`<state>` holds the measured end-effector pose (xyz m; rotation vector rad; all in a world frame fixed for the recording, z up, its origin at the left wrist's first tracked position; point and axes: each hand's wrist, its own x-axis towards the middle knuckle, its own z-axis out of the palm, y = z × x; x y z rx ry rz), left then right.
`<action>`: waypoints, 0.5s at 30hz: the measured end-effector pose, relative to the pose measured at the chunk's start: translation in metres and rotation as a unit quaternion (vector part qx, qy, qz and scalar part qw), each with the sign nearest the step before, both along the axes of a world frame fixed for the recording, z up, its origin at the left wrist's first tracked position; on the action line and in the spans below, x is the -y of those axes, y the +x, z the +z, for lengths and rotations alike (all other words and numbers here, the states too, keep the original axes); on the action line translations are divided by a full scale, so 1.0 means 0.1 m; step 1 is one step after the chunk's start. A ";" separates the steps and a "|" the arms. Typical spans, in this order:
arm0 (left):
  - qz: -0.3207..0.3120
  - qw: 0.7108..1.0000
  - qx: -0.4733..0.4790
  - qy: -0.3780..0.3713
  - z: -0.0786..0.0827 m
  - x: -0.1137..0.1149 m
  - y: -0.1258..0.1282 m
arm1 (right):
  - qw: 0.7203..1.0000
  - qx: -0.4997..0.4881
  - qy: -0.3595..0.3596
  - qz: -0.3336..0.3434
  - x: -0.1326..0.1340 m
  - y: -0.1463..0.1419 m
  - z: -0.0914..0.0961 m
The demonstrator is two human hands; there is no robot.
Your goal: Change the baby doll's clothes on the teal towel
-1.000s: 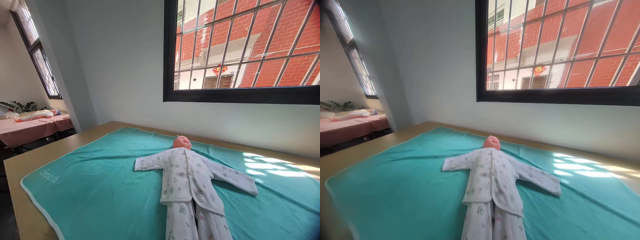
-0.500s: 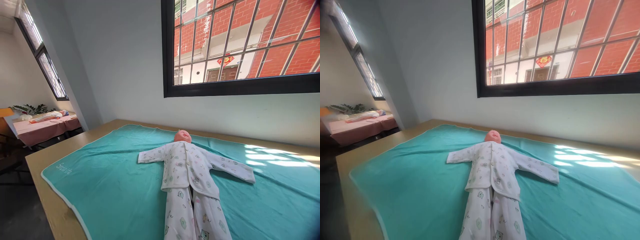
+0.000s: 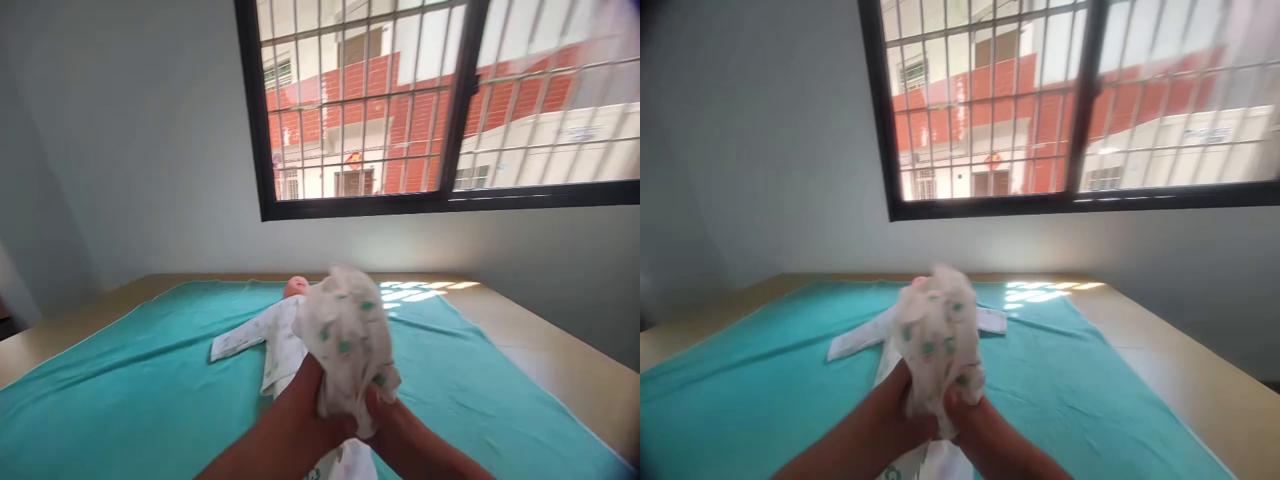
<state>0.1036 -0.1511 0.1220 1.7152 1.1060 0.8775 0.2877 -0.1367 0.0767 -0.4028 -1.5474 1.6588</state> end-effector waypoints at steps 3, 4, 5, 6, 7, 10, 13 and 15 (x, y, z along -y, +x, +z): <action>-0.040 0.996 -0.024 0.077 0.10 -0.04 0.16 | 0.980 -0.010 -0.084 -0.181 0.06 0.48 -0.11; -0.030 0.991 -0.045 0.121 0.07 -0.07 0.12 | 0.965 0.008 -0.095 -0.245 0.09 0.74 -0.13; -0.014 0.986 -0.063 0.156 0.02 -0.11 0.05 | 0.946 0.035 -0.088 -0.310 0.14 1.03 -0.12; 0.007 0.982 -0.080 0.172 -0.05 -0.17 -0.04 | 0.920 0.065 -0.075 -0.380 0.19 1.32 -0.07; 0.021 0.981 -0.097 0.169 -0.14 -0.23 -0.14 | 0.904 0.070 -0.068 -0.417 0.25 1.60 0.02; 0.054 0.984 -0.119 0.123 -0.43 -0.46 -0.38 | 0.832 0.100 -0.041 -0.544 0.36 2.25 0.47; 0.074 0.987 -0.099 0.106 -0.67 -0.67 -0.47 | 0.800 0.109 -0.007 -0.590 0.40 2.49 0.85; 0.079 0.988 -0.080 0.109 -0.77 -0.75 -0.48 | 0.792 0.123 0.008 -0.598 0.41 2.50 0.86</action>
